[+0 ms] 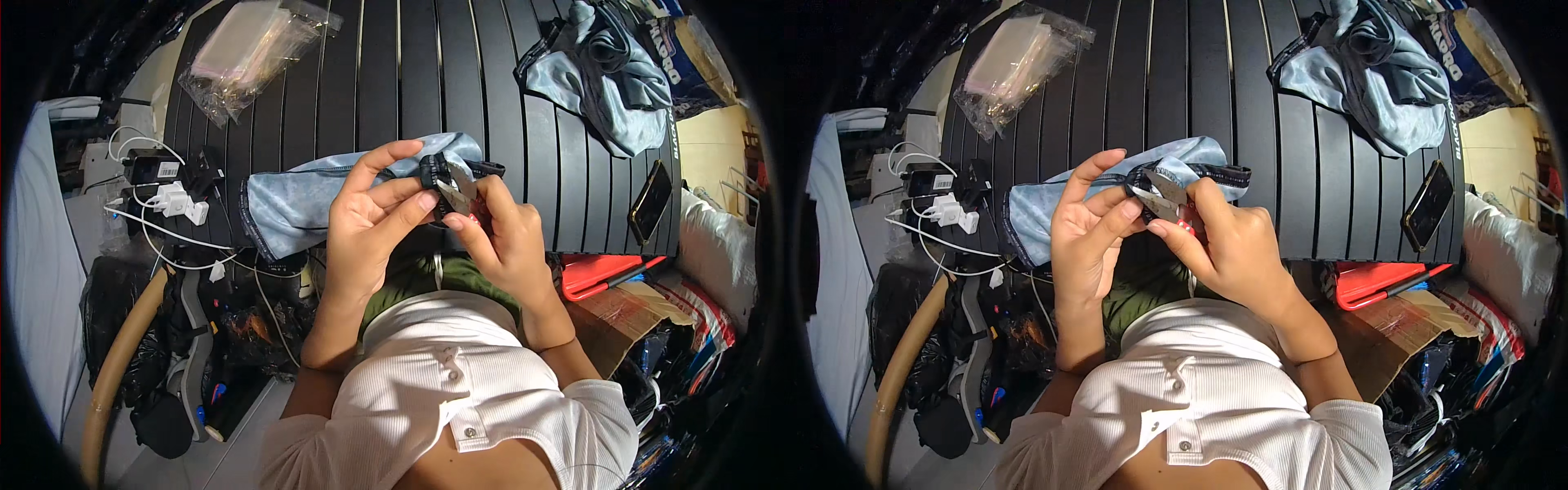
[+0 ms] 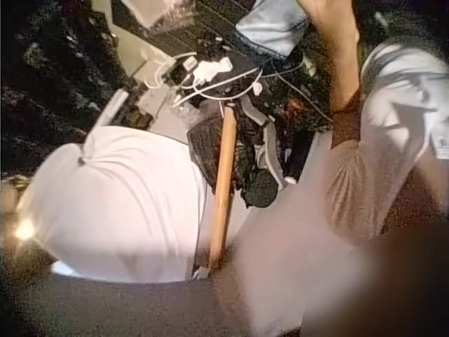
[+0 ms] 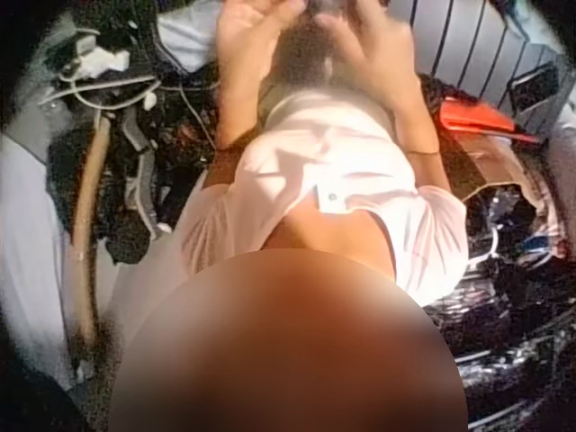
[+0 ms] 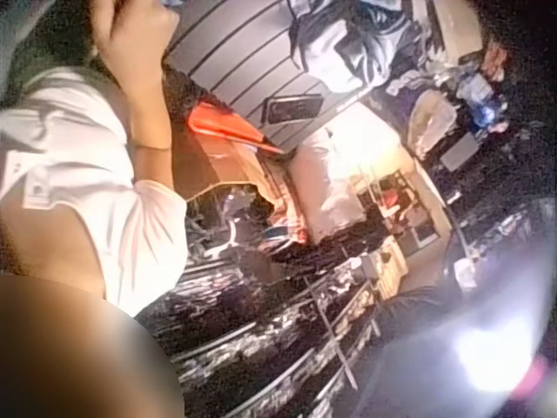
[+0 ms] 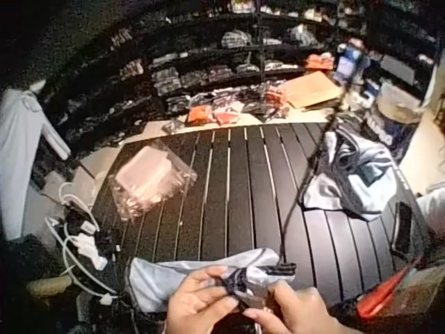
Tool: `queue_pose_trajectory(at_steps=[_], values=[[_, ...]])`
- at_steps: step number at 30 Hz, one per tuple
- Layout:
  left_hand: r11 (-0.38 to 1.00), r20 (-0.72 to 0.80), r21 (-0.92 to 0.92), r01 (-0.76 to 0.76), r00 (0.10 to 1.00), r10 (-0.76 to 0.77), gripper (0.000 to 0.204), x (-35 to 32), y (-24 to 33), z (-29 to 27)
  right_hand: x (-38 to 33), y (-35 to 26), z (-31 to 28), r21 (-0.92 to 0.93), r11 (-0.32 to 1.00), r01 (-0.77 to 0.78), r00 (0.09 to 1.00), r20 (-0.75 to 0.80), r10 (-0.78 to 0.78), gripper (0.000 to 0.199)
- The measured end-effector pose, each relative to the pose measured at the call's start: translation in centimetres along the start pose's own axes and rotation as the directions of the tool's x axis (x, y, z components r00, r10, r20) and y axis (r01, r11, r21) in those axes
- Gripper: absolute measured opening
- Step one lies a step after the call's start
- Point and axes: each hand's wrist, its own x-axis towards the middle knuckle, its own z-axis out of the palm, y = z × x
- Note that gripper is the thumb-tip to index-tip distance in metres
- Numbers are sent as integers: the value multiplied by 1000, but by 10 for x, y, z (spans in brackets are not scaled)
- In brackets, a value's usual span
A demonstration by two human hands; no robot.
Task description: Trimming excess threads and finishing textile arm sleeves using small snips.
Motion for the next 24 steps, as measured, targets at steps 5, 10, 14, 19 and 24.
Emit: queue_pose_trajectory(at_steps=[5, 10, 14, 19, 24], values=[[997, -1, 61, -43, 999, 43, 43, -1, 0, 2, 0, -2, -3, -39, 999, 22, 1000, 6, -22, 23], [997, 14, 60, -49, 999, 48, 41, -1, -1, 3, -1, 3, -4, 104, 991, -88, 993, -71, 96, 20], [994, 11, 85, -68, 998, 68, 38, -2, 0, 3, 2, 2, -13, 220, 962, -164, 973, -126, 195, 20], [995, 38, 83, -56, 998, 53, 44, -4, 2, 7, -2, 3, -15, 212, 971, -111, 989, -77, 130, 23], [987, 46, 113, -113, 993, 108, 53, -6, 1, 7, -3, -4, -10, 194, 980, -50, 998, -18, 55, 25]])
